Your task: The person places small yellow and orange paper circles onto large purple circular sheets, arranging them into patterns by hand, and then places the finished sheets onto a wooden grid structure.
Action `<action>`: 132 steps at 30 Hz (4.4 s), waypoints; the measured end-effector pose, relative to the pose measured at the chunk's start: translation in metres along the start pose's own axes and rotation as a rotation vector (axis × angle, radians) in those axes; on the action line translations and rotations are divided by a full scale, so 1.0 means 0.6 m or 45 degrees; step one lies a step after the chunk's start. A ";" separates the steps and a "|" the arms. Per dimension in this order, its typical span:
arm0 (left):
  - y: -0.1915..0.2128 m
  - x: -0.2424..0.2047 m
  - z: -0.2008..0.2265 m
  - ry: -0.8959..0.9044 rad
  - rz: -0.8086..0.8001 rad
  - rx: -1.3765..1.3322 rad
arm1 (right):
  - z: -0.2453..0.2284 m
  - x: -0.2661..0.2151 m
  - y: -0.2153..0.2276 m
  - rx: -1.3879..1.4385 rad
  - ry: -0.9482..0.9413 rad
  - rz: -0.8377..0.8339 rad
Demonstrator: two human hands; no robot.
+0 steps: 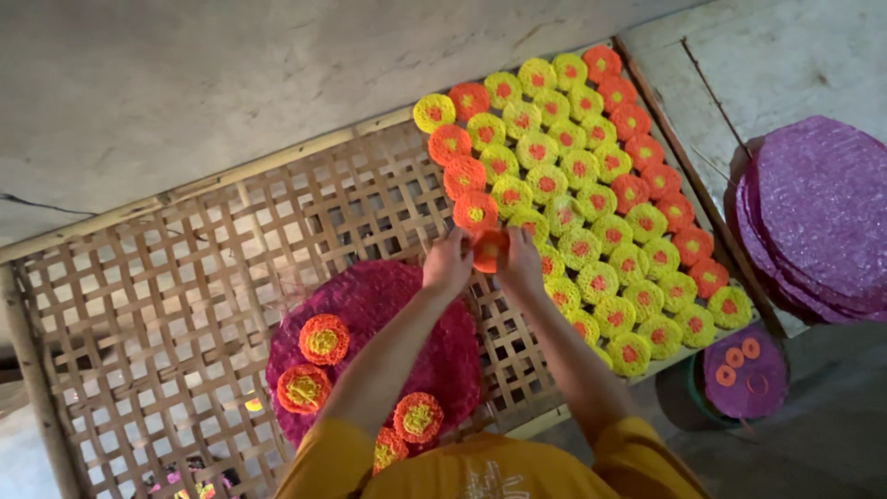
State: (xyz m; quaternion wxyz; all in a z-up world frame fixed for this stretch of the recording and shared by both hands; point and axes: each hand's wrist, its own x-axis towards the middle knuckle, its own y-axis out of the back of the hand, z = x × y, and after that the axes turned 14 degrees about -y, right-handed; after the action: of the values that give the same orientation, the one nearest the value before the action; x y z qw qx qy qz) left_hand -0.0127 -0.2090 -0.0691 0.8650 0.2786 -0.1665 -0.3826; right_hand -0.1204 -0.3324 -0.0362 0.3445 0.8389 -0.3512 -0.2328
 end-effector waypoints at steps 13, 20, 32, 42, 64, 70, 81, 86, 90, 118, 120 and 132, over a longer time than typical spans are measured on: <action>0.197 -0.190 -0.060 -0.227 -0.181 0.622 | -0.092 -0.133 -0.095 0.090 0.627 -0.094; 0.319 -0.367 -0.150 -0.363 -0.491 1.097 | -0.155 -0.228 -0.148 -0.356 0.621 -0.575; 0.492 -0.461 -0.034 -0.065 -0.210 0.766 | -0.165 -0.233 -0.157 -0.526 0.545 -0.609; 0.297 -0.347 0.153 -0.063 -0.111 0.363 | -0.028 -0.287 -0.129 1.751 -0.654 -1.375; 0.047 -0.181 0.132 0.088 0.106 0.060 | 0.086 -0.075 0.036 -0.249 0.267 0.169; 0.094 -0.402 0.092 -0.182 -0.469 0.548 | 0.089 -0.185 0.038 0.027 0.335 -0.206; 0.121 -0.466 0.059 -0.162 -0.907 0.319 | 0.118 -0.437 -0.079 0.091 0.676 -0.512; 0.135 -0.450 0.119 0.173 -0.755 -0.283 | 0.128 -0.476 -0.063 0.488 -0.311 -0.679; 0.082 -0.411 0.181 0.003 -0.451 -0.432 | 0.142 -0.461 -0.003 1.569 -0.753 -0.974; 0.025 -0.259 0.152 -0.155 -0.014 0.363 | 0.083 -0.222 0.117 -0.131 0.396 0.119; 0.090 -0.325 0.112 0.001 -0.084 0.384 | 0.056 -0.251 0.101 -0.066 0.575 -0.001; 0.246 -0.572 0.028 -0.027 -0.289 0.837 | -0.045 -0.377 -0.065 -0.343 0.804 -0.628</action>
State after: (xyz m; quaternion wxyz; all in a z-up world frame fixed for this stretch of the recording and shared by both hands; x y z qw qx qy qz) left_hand -0.1606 0.1254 0.0086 0.6793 0.5550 -0.2577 -0.4052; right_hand -0.2327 -0.1313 -0.0140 0.4758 0.8754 0.0165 -0.0837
